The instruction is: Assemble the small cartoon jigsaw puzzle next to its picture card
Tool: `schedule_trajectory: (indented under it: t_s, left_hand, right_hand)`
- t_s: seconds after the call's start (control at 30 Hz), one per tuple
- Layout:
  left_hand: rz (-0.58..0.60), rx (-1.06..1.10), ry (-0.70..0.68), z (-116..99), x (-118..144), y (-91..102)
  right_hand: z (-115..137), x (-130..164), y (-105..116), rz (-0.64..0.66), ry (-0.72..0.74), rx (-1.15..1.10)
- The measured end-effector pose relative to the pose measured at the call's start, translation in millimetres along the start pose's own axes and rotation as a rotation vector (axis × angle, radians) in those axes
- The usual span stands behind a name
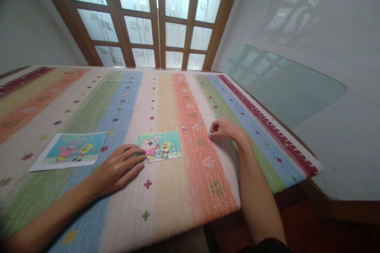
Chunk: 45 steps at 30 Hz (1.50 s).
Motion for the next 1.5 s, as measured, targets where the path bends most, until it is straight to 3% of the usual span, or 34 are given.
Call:
schedule_trajectory:
  t_s: [0.37,0.53,0.7,0.9,1.13,1.5]
  left_hand:
    - [-0.01,0.018,-0.011,-2.6,-3.2,3.8]
    - [-0.018,0.009,-0.018,-3.0,-3.0,4.6]
    - [-0.012,0.002,-0.024,-3.6,-3.3,4.4]
    - [0.014,0.004,-0.006,-3.0,-3.3,2.0]
    - [0.014,0.009,0.003,-2.4,-3.2,2.2]
    - [0.015,0.013,0.0,-4.7,-4.9,3.7]
  right_hand:
    - [21.1,0.2,0.1,0.016,0.159,-0.207]
    - [69.3,-1.4,-1.6,-0.09,0.304,-0.325]
    - [131.3,-5.8,-22.4,-0.196,0.434,-0.433]
    - [179.3,-5.7,-46.2,-0.198,0.496,-0.395]
    - [188.0,-0.6,-37.4,-0.375,0.536,-0.201]
    - [189.9,-2.7,-49.2,-0.331,0.547,-0.073]
Point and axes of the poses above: each hand's wrist, its own x-axis away from the middle knuckle, its own y-axis out of the back of the hand, z = x × y, the point moved 7 cm from there along -x, towards the middle knuckle, and after that the axes turned 10 degrees about x, right-handed, at the moved point
